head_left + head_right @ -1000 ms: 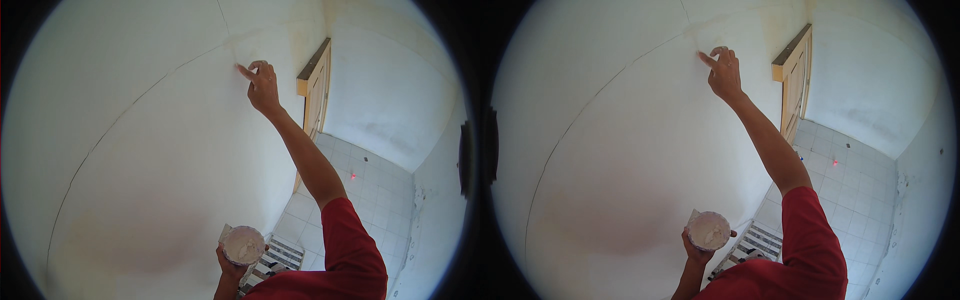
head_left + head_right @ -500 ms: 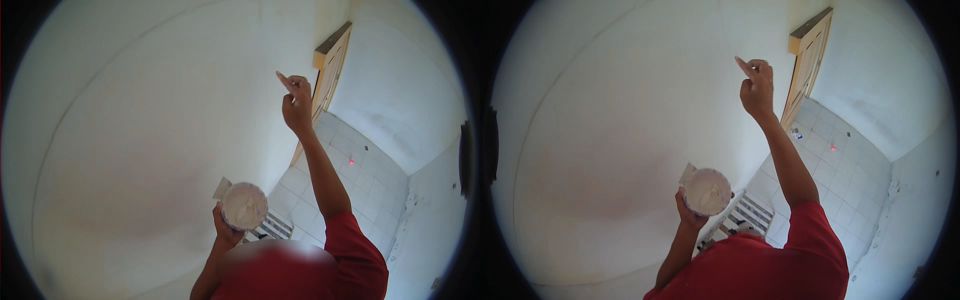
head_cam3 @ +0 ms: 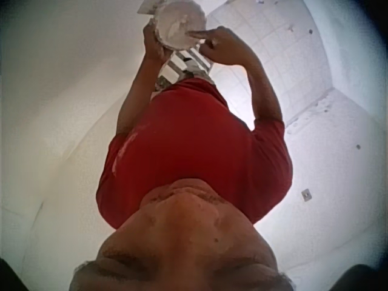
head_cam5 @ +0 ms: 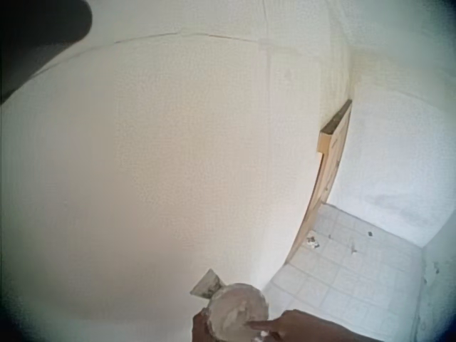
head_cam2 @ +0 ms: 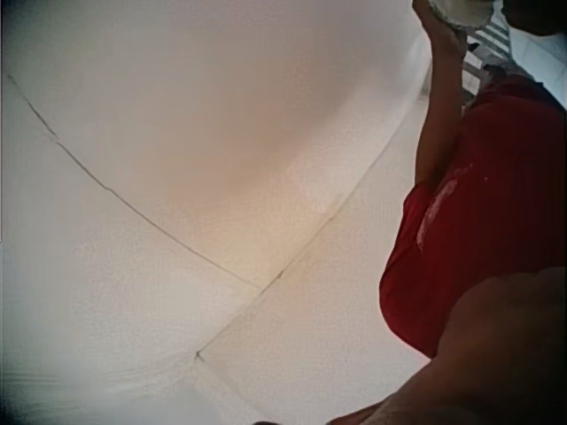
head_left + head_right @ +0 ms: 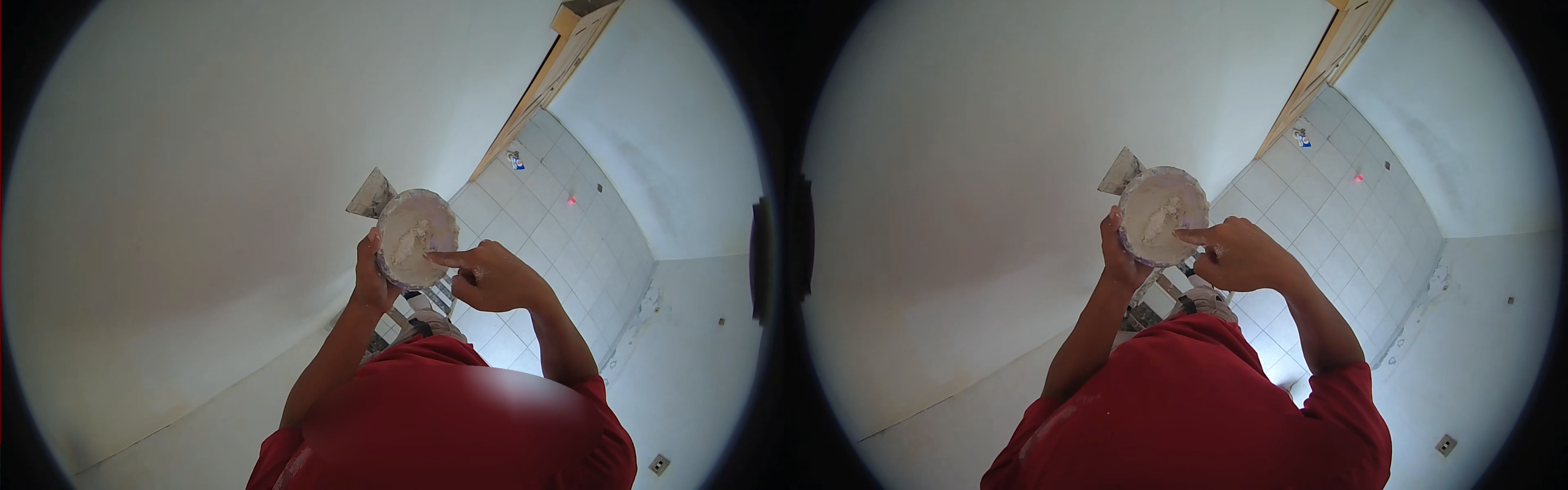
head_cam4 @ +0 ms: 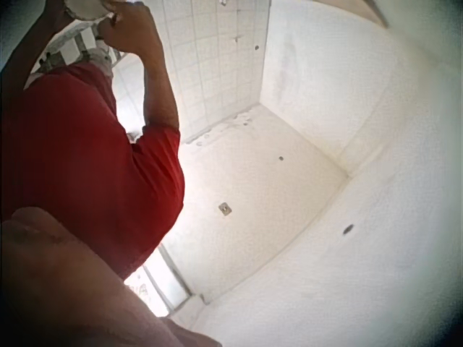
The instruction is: The person patches cracks in a wall and ceiling with putty from a container, applying it with a putty knife.
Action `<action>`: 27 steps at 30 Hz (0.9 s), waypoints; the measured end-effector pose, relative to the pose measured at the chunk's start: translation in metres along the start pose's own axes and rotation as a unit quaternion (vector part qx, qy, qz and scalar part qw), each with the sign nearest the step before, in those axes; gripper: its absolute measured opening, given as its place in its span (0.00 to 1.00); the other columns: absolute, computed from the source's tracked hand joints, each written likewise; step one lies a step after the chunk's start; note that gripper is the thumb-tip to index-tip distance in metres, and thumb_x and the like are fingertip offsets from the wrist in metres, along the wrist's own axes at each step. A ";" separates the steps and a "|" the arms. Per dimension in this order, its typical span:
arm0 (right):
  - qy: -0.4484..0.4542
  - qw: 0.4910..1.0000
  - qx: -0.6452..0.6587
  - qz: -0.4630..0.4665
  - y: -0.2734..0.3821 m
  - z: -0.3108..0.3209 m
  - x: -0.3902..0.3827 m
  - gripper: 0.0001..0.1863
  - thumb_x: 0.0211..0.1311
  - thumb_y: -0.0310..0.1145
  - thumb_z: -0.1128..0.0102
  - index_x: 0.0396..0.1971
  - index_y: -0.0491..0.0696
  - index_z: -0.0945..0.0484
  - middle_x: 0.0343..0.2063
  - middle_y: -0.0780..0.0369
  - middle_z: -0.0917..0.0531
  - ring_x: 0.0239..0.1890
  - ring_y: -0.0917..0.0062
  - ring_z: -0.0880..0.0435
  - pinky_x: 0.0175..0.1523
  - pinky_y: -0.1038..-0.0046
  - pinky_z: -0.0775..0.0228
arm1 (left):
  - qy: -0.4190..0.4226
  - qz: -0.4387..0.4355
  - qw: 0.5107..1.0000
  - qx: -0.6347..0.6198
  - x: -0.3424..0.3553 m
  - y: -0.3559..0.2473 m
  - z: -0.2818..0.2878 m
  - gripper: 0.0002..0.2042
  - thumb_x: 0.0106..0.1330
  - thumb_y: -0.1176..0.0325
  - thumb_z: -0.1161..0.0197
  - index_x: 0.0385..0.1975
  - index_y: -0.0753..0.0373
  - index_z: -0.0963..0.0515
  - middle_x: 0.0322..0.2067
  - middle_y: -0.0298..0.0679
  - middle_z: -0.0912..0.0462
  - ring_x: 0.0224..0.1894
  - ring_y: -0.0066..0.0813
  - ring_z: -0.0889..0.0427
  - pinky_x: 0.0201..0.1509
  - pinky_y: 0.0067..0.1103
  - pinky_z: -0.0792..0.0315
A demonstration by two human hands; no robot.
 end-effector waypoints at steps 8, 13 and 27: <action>0.001 1.000 -0.011 -0.003 -0.008 -0.015 0.004 0.28 0.52 0.25 0.48 0.56 0.50 0.21 0.09 0.61 0.25 0.11 0.78 0.26 0.27 0.75 0.30 | 0.016 0.009 0.999 -0.040 -0.008 0.002 0.000 0.31 0.70 0.45 0.54 0.64 0.64 0.37 0.57 0.47 0.26 0.59 0.40 0.23 0.62 0.36 0.27; 0.021 0.987 0.155 -0.025 -0.006 -0.010 0.001 0.26 0.54 0.22 0.52 0.53 0.49 0.18 0.09 0.67 0.29 0.10 0.85 0.38 0.21 0.78 0.39 | 0.010 0.012 1.000 -0.026 -0.013 -0.008 -0.014 0.33 0.69 0.43 0.54 0.64 0.63 0.37 0.58 0.47 0.26 0.58 0.41 0.23 0.62 0.37 0.27; 0.010 0.621 0.782 0.050 0.035 0.078 0.011 0.21 0.65 0.35 0.55 0.54 0.40 0.28 0.12 0.72 0.36 0.12 0.88 0.43 0.16 0.85 0.48 | -0.023 0.004 0.997 -0.074 -0.009 -0.016 -0.047 0.41 0.63 0.33 0.53 0.67 0.59 0.37 0.63 0.46 0.30 0.64 0.46 0.29 0.67 0.44 0.34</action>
Point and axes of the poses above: each hand's wrist, its own x-axis towards the middle knuckle, its own z-axis out of the back of the hand, y = z × x, the point moved 4 cm from there along x, towards the middle knuckle
